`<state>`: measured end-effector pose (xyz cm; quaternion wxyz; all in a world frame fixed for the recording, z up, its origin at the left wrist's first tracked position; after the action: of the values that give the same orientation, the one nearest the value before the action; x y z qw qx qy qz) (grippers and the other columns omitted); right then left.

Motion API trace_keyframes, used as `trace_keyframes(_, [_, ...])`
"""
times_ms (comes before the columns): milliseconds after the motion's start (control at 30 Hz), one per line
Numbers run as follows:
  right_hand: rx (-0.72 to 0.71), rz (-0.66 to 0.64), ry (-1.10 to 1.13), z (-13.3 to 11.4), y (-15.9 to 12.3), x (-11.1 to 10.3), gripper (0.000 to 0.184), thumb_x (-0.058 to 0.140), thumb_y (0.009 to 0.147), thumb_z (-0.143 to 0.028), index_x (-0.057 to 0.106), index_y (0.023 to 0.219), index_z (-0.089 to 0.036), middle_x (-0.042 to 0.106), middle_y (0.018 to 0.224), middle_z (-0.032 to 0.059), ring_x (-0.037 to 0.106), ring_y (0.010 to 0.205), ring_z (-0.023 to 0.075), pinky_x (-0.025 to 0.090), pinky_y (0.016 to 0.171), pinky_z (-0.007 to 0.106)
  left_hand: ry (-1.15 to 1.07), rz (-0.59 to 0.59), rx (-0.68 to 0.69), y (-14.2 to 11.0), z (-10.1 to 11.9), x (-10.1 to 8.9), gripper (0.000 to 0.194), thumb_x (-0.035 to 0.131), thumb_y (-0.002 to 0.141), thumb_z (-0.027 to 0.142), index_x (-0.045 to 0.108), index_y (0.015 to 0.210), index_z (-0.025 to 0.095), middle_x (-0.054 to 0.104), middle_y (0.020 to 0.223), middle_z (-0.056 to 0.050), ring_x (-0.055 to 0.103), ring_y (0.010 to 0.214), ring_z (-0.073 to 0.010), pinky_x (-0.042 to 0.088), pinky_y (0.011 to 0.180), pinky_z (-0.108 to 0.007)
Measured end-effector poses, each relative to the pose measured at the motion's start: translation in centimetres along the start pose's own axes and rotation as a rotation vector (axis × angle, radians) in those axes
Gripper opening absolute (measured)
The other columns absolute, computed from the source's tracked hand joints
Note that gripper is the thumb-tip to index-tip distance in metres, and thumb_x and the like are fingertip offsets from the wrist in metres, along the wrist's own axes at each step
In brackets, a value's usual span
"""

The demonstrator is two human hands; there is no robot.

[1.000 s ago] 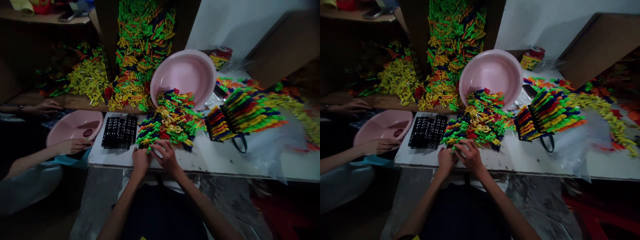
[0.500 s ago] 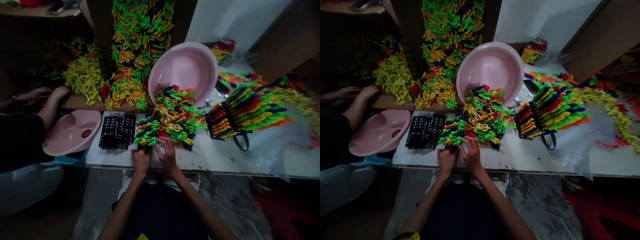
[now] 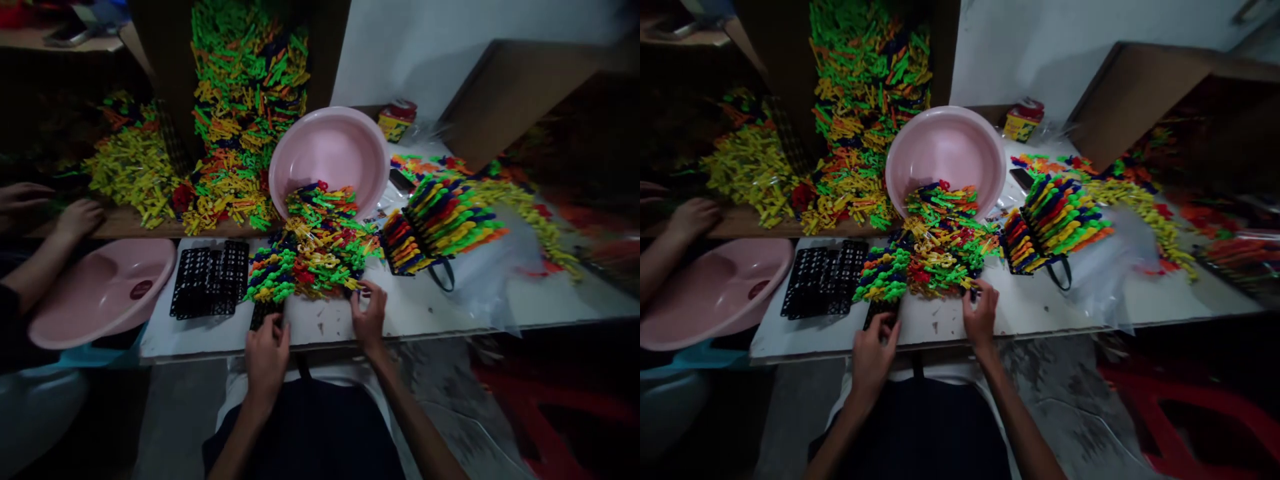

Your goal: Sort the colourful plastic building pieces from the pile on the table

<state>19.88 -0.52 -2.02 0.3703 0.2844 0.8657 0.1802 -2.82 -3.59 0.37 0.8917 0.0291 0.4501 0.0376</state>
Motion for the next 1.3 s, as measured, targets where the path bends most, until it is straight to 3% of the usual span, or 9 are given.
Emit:
trace_keyframes(167, [-0.074, -0.296, -0.192, 5.1, 1.7, -2.2, 0.032, 0.052, 0.094, -0.037, 0.065, 0.120, -0.022, 0.065, 0.112, 0.0112, 0.056, 0.104, 0.0269, 0.047, 0.093, 0.044, 0.031, -0.160, 0.460, 2.2, 5.8, 3.5, 0.033, 0.047, 0.092, 0.014, 0.058, 0.123, 0.018, 0.067, 0.116, -0.010, 0.060, 0.107, -0.0214, 0.047, 0.091, -0.033])
trace_keyframes(267, [-0.125, -0.393, -0.202, 5.6, 3.1, -3.1, 0.032, 0.046, 0.097, -0.036, 0.070, 0.113, -0.024, 0.069, 0.095, 0.0095, 0.059, 0.094, 0.0257, 0.051, 0.084, 0.038, 0.253, -0.161, 0.565, 6.0, 8.9, 6.1, 0.045, 0.044, 0.091, 0.010, 0.051, 0.134, 0.016, 0.056, 0.137, -0.015, 0.054, 0.120, -0.0268, 0.046, 0.095, -0.040])
trace_keyframes(367, [-0.102, -0.384, -0.189, 6.0, 4.3, -5.3, 0.036, 0.046, 0.097, -0.044, 0.072, 0.110, -0.023, 0.072, 0.096, 0.0100, 0.062, 0.094, 0.0264, 0.050, 0.085, 0.039, 0.377, -0.145, 0.616, 8.6, 10.2, 7.9, 0.046, 0.041, 0.092, 0.010, 0.050, 0.136, 0.015, 0.054, 0.139, -0.016, 0.050, 0.125, -0.0286, 0.045, 0.098, -0.043])
trace_keyframes(567, [0.367, -0.305, 0.072, 7.1, 3.3, -9.3, 0.058, 0.047, 0.084, -0.074, 0.069, 0.090, -0.020, 0.074, 0.080, 0.0089, 0.062, 0.066, 0.0208, 0.050, 0.065, 0.033, 0.424, -0.064, 0.702, 8.3, 10.7, 8.8, 0.032, 0.041, 0.094, 0.010, 0.060, 0.119, 0.015, 0.060, 0.127, -0.015, 0.053, 0.118, -0.0253, 0.044, 0.093, -0.038])
trace_keyframes(733, [0.733, -0.270, 0.636, 5.7, -0.1, -8.0, 0.055, 0.068, 0.071, -0.071, 0.063, 0.091, -0.021, 0.074, 0.076, 0.0053, 0.059, 0.057, 0.0141, 0.047, 0.050, 0.024, 0.484, -0.237, 0.963, 8.4, 11.8, 9.9, 0.025, 0.049, 0.092, 0.013, 0.065, 0.111, 0.011, 0.061, 0.126, -0.017, 0.052, 0.119, -0.0259, 0.042, 0.094, -0.038])
trace_keyframes(867, [0.851, -0.048, 0.772, 4.5, -2.3, -6.7, 0.044, 0.077, 0.070, -0.058, 0.066, 0.089, -0.020, 0.073, 0.084, 0.0028, 0.062, 0.062, 0.0122, 0.052, 0.054, 0.022, 0.462, -0.360, 1.076, 10.4, 13.7, 10.4, 0.015, 0.055, 0.091, 0.017, 0.067, 0.099, 0.014, 0.067, 0.107, -0.011, 0.053, 0.115, -0.0226, 0.039, 0.097, -0.036])
trace_keyframes(1033, [0.851, 0.125, 0.802, 3.8, -3.5, -6.0, 0.041, 0.078, 0.070, -0.055, 0.070, 0.089, -0.020, 0.073, 0.098, 0.0031, 0.068, 0.077, 0.0139, 0.057, 0.063, 0.022, 0.348, -0.316, 0.980, 11.0, 14.7, 9.8, 0.018, 0.048, 0.094, 0.018, 0.064, 0.103, 0.017, 0.069, 0.097, -0.009, 0.059, 0.102, -0.0206, 0.040, 0.092, -0.035])
trace_keyframes(1133, [0.844, 0.162, 0.862, 3.5, -3.5, -5.6, 0.039, 0.079, 0.070, -0.052, 0.071, 0.092, -0.020, 0.072, 0.108, 0.0041, 0.070, 0.085, 0.0154, 0.059, 0.068, 0.023, 0.249, -0.267, 0.839, 9.3, 13.4, 9.6, 0.022, 0.045, 0.095, 0.016, 0.063, 0.109, 0.017, 0.068, 0.097, -0.009, 0.059, 0.098, -0.0218, 0.042, 0.088, -0.034])
trace_keyframes(1300, [0.939, 0.132, 0.855, 3.8, -3.3, -4.8, 0.041, 0.079, 0.071, -0.049, 0.072, 0.098, -0.019, 0.074, 0.110, 0.0070, 0.074, 0.091, 0.0200, 0.060, 0.072, 0.025, 0.272, -0.332, 0.868, 6.6, 11.3, 9.9, 0.029, 0.048, 0.091, 0.013, 0.062, 0.115, 0.021, 0.065, 0.109, -0.008, 0.055, 0.107, -0.0229, 0.043, 0.091, -0.035])
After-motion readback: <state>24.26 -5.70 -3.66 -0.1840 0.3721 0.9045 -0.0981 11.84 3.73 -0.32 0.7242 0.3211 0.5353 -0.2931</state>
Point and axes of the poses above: each hand's wrist, its own y-axis towards the middle knuckle, its own x-axis out of the palm, z = x × y, the point moved 1 cm from there along y, towards the middle knuckle
